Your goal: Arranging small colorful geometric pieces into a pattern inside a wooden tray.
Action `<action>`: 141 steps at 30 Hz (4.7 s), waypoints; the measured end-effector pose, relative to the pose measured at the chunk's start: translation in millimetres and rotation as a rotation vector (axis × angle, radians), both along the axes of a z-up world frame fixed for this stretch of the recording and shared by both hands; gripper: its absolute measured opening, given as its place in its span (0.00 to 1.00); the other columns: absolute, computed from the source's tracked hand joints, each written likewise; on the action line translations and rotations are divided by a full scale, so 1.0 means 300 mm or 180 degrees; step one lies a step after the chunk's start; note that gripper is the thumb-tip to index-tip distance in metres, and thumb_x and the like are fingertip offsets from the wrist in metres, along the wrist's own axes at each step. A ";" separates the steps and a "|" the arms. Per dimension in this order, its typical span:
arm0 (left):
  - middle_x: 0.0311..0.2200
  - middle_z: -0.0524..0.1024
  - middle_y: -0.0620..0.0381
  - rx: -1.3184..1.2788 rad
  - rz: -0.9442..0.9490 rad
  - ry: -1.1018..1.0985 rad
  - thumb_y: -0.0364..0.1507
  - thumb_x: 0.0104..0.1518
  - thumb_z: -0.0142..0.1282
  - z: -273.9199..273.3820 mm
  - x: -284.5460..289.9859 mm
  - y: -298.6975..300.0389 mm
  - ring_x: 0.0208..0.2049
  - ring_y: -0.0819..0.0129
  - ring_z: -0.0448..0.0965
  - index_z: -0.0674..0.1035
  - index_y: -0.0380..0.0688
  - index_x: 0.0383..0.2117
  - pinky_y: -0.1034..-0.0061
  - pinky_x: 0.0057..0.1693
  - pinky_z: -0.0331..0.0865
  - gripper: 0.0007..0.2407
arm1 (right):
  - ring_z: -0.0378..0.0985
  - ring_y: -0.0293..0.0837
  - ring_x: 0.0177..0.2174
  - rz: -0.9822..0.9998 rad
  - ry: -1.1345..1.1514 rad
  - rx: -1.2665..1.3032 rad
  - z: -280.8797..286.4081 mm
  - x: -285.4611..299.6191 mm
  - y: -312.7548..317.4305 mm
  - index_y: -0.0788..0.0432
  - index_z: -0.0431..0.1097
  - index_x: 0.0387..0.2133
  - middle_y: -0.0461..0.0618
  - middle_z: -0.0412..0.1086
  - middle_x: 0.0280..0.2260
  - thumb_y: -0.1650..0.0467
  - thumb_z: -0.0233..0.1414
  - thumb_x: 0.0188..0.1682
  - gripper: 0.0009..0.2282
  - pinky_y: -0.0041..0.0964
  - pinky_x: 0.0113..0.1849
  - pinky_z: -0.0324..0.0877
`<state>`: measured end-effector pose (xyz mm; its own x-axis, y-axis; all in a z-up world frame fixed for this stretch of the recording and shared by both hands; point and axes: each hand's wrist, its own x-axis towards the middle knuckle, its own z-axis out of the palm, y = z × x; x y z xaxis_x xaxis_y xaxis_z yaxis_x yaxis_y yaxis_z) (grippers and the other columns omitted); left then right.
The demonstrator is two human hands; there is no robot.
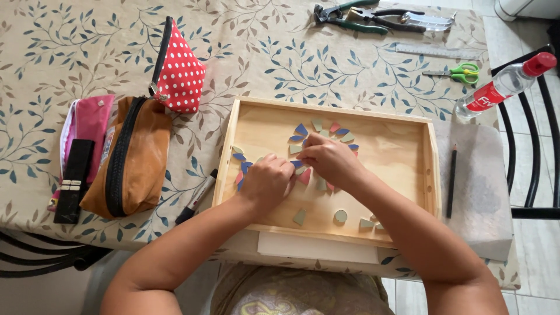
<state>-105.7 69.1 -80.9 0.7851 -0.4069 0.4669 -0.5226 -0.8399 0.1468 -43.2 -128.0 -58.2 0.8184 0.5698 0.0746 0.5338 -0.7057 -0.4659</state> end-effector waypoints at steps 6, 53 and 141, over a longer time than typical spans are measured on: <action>0.20 0.70 0.62 -0.0117 -0.0126 -0.0025 0.34 0.51 0.58 -0.008 -0.001 0.011 0.29 0.66 0.76 0.76 0.52 0.20 0.75 0.34 0.73 0.06 | 0.79 0.54 0.32 -0.0059 -0.0179 -0.0001 0.063 -0.036 -0.067 0.48 0.78 0.27 0.42 0.71 0.32 0.67 0.59 0.44 0.02 0.49 0.34 0.77; 0.28 0.73 0.68 0.0517 0.0355 0.0208 0.33 0.53 0.62 0.106 0.027 0.289 0.35 0.71 0.76 0.79 0.59 0.27 0.75 0.37 0.76 0.02 | 0.75 0.41 0.28 -0.0894 -0.1197 0.0872 -0.051 0.067 -0.212 0.46 0.80 0.35 0.37 0.71 0.33 0.68 0.62 0.48 0.04 0.35 0.32 0.72; 0.23 0.75 0.49 0.0255 -0.1712 -0.0504 0.29 0.49 0.56 0.134 0.060 -0.102 0.28 0.58 0.75 0.71 0.39 0.57 0.68 0.38 0.73 0.25 | 0.79 0.48 0.31 -0.0777 -0.1634 0.0431 -0.004 0.021 -0.178 0.45 0.77 0.32 0.38 0.70 0.33 0.65 0.56 0.50 0.02 0.42 0.29 0.75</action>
<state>-87.7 38.5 -40.7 0.3805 -0.7692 0.5133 -0.8904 -0.4547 -0.0213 -36.9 -181.4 -59.4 0.7647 0.3270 0.5553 0.5444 -0.7888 -0.2852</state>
